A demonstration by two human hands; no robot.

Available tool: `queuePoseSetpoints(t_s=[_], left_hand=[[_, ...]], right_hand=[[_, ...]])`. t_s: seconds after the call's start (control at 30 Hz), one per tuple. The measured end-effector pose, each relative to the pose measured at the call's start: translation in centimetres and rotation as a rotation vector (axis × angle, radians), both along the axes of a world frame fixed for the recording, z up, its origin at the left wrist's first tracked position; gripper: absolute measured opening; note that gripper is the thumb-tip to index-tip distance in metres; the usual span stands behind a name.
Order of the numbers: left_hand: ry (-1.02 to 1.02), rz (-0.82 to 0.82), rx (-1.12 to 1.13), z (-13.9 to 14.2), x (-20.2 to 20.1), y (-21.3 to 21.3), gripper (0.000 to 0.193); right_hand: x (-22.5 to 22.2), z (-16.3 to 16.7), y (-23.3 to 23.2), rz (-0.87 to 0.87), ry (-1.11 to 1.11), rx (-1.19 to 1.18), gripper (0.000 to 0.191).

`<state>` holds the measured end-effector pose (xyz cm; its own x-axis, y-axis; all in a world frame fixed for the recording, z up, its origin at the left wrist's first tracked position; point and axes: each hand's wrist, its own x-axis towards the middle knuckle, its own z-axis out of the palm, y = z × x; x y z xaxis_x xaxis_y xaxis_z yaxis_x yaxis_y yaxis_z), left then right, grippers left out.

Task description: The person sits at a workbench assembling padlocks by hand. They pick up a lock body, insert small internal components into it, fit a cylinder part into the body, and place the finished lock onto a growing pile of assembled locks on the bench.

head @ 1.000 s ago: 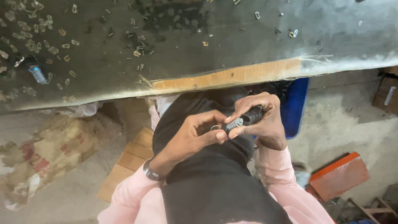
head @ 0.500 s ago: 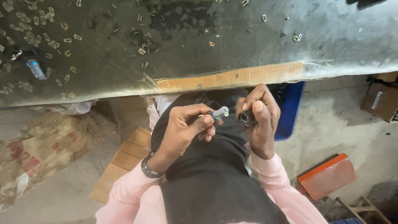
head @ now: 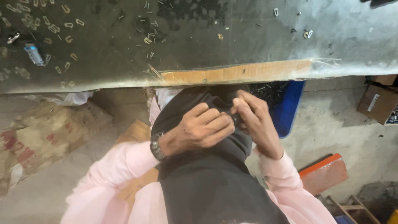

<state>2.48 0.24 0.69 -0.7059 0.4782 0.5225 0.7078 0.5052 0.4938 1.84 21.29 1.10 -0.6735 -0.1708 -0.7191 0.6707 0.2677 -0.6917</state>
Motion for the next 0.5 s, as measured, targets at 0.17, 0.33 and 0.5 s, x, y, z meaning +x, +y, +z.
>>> queuePoseSetpoints(t_s=[0.17, 0.33, 0.5], left_hand=[[-0.201, -0.091, 0.051, 1.3, -1.2, 0.0, 0.032], [-0.319, 0.154, 0.119, 3.8, -1.9, -4.6, 0.048], [-0.168, 0.636, -0.067, 2.9, -5.8, -18.4, 0.014]], right_hand=[[2.4, -3.1, 3.7, -0.092, 0.156, 0.14, 0.022], [2.9, -4.0, 11.5, 0.007, 0.458, 0.572, 0.031], [1.3, -6.1, 14.1, 0.433, 0.977, 1.046, 0.036]])
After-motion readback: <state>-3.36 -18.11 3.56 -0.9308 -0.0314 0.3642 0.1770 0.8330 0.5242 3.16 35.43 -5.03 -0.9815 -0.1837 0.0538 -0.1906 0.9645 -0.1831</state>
